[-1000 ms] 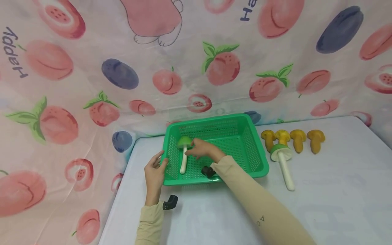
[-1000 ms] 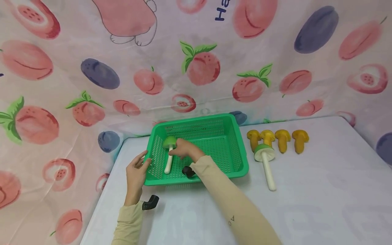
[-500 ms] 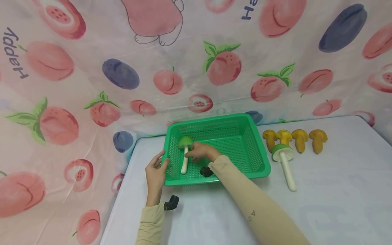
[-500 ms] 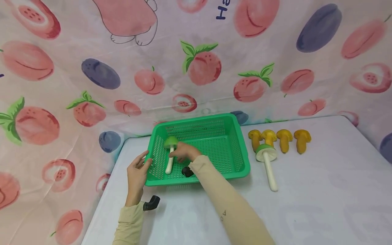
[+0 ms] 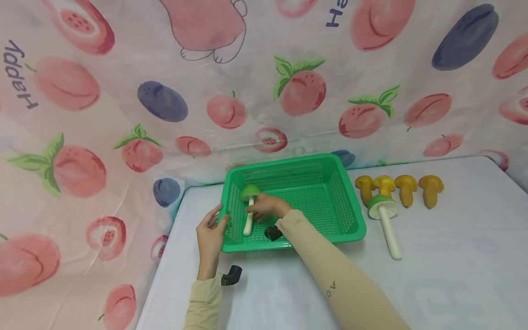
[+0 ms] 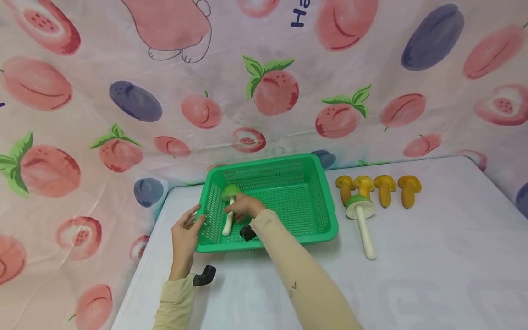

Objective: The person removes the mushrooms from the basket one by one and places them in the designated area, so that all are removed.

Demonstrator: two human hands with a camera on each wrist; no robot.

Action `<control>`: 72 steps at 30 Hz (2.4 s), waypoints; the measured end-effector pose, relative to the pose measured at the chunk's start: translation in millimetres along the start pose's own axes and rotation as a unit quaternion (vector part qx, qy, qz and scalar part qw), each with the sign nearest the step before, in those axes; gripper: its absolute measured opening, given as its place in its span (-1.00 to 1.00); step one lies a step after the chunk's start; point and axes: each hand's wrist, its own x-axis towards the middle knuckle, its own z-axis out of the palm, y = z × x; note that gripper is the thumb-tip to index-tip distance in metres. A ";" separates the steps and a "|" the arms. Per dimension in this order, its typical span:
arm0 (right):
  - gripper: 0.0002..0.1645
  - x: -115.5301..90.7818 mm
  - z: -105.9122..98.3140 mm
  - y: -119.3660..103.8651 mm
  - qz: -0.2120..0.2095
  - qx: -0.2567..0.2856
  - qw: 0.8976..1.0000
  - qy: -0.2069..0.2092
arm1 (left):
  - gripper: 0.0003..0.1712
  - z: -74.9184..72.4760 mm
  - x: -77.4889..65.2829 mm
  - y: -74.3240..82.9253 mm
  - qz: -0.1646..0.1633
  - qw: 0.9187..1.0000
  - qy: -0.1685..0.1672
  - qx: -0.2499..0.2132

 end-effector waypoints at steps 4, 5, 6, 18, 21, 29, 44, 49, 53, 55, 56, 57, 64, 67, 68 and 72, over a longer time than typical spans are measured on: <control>-0.42 2.7 2.5 0.8 -0.001 0.011 1.000 0.001 | -0.58 -0.4 -1.5 -0.5 -0.001 1.000 0.001 -0.002; -0.41 3.3 3.1 0.8 -0.002 0.013 1.000 0.001 | -0.58 -0.6 -1.6 -0.6 0.000 1.000 0.001 -0.002; -0.40 3.9 3.6 0.7 -0.003 0.013 1.000 0.001 | -0.58 -0.7 -1.5 -0.7 0.001 1.000 0.001 -0.003; -0.22 5.5 4.3 -2.2 0.012 0.053 0.998 0.009 | -0.55 -0.3 -8.3 21.1 -0.010 1.000 -0.003 0.000; -0.27 5.4 4.1 -2.0 0.012 0.049 0.999 0.007 | -0.55 0.5 -12.6 29.3 -0.012 1.000 -0.005 0.006; -0.35 4.9 4.8 -0.8 0.015 0.045 0.999 0.009 | -0.55 0.2 -4.0 8.0 -0.019 1.000 -0.003 -0.006; -0.41 -4.7 3.6 -13.6 -0.018 0.002 0.999 0.029 | -0.59 0.6 0.9 -3.2 -0.002 1.000 0.002 -0.011; -0.43 -11.2 2.1 -22.1 -0.033 -0.004 0.999 0.032 | -0.59 1.1 1.2 -3.5 0.004 1.000 0.001 -0.014; -0.41 -12.5 -0.5 -24.0 -0.033 -0.007 0.999 0.029 | -0.59 1.3 0.6 -2.0 0.012 1.000 0.004 -0.013; -0.41 -12.6 -1.7 -23.9 -0.036 -0.007 0.999 0.030 | -0.59 1.2 0.5 -1.4 0.012 1.000 0.006 -0.010; -0.41 -13.1 -2.4 -24.2 -0.038 -0.007 0.999 0.030 | -0.59 1.2 0.7 -1.4 0.012 1.000 0.007 -0.009; -0.41 -14.0 -3.2 -24.3 -0.041 -0.011 0.999 0.029 | -0.59 1.2 0.6 -1.2 0.012 1.000 0.008 -0.009; -0.35 -25.4 -7.3 -26.1 -0.053 -0.022 0.998 0.038 | -0.59 1.7 1.1 -2.6 0.012 1.000 0.011 -0.006; -0.35 -30.9 -9.0 -27.5 -0.060 -0.028 0.997 0.040 | -0.59 1.8 0.9 -2.4 0.009 1.000 0.011 -0.005; -0.35 -32.6 -9.8 -27.7 -0.062 -0.031 0.997 0.042 | -0.58 1.8 0.7 -2.1 0.007 1.000 0.011 -0.005; -0.34 -38.8 -13.0 -27.4 -0.071 -0.041 0.995 0.050 | -0.58 1.7 0.0 -0.2 -0.002 1.000 0.005 -0.008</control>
